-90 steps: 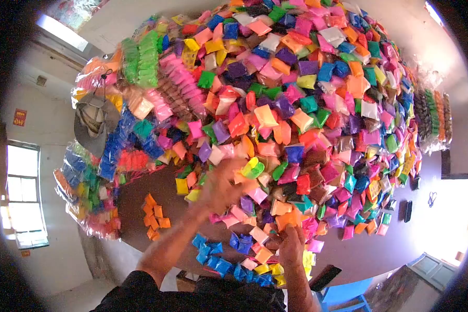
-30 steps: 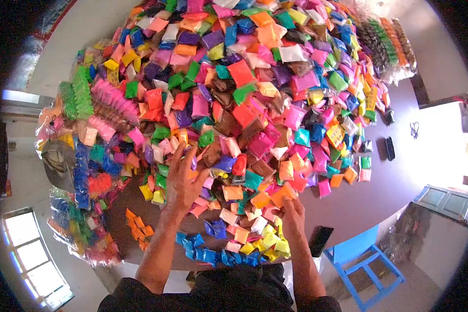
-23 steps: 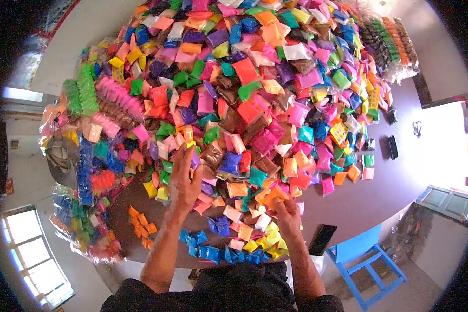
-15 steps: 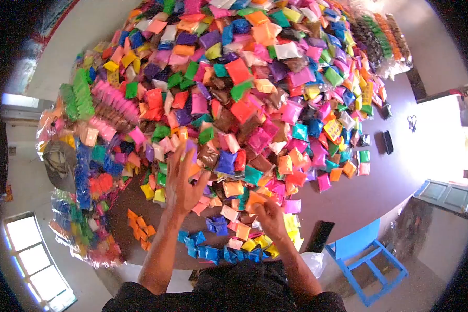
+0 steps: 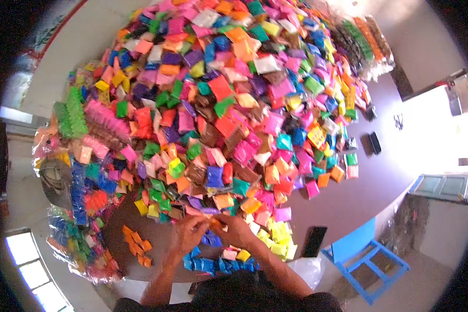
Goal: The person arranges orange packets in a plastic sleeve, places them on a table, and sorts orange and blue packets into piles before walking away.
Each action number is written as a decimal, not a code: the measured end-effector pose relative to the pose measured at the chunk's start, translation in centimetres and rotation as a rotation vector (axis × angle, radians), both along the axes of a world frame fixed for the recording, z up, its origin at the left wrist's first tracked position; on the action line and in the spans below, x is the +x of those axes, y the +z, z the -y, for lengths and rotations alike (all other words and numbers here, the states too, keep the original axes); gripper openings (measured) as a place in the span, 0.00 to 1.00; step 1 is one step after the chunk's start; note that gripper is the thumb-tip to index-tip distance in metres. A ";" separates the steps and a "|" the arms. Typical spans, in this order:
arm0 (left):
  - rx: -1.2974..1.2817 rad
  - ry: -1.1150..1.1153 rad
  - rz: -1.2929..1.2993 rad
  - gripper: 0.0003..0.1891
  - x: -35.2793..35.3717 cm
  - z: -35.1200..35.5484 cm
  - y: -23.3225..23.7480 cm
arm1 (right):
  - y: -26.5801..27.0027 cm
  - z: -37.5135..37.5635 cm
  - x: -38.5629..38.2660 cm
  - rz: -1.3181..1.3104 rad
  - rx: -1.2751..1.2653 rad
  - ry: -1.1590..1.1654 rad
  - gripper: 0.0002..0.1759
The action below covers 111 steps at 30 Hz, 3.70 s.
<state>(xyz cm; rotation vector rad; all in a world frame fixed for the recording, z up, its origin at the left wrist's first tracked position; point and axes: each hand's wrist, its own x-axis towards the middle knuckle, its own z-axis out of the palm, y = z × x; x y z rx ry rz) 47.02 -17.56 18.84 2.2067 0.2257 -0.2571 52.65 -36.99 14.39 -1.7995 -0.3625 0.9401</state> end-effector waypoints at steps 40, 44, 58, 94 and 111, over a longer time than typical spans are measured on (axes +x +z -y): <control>0.710 0.369 -0.488 0.13 -32.1 -22.2 -15.4 | 6.7 0.4 23.1 0.875 0.057 -0.276 0.13; 0.755 0.313 -0.545 0.15 -28.8 -20.3 -11.9 | 8.4 -3.3 30.8 1.072 -0.094 -0.179 0.20; 0.441 0.283 -0.430 0.12 -24.5 -16.3 -12.9 | 4.3 -3.3 28.1 1.135 -0.384 -0.065 0.16; 0.451 0.140 -0.285 0.08 -31.6 -13.4 -17.6 | 6.6 -8.2 41.4 0.820 -0.502 -0.392 0.42; -0.520 0.618 -0.049 0.31 -4.1 -3.7 1.6 | 4.6 -7.8 6.8 0.115 0.200 -0.091 0.25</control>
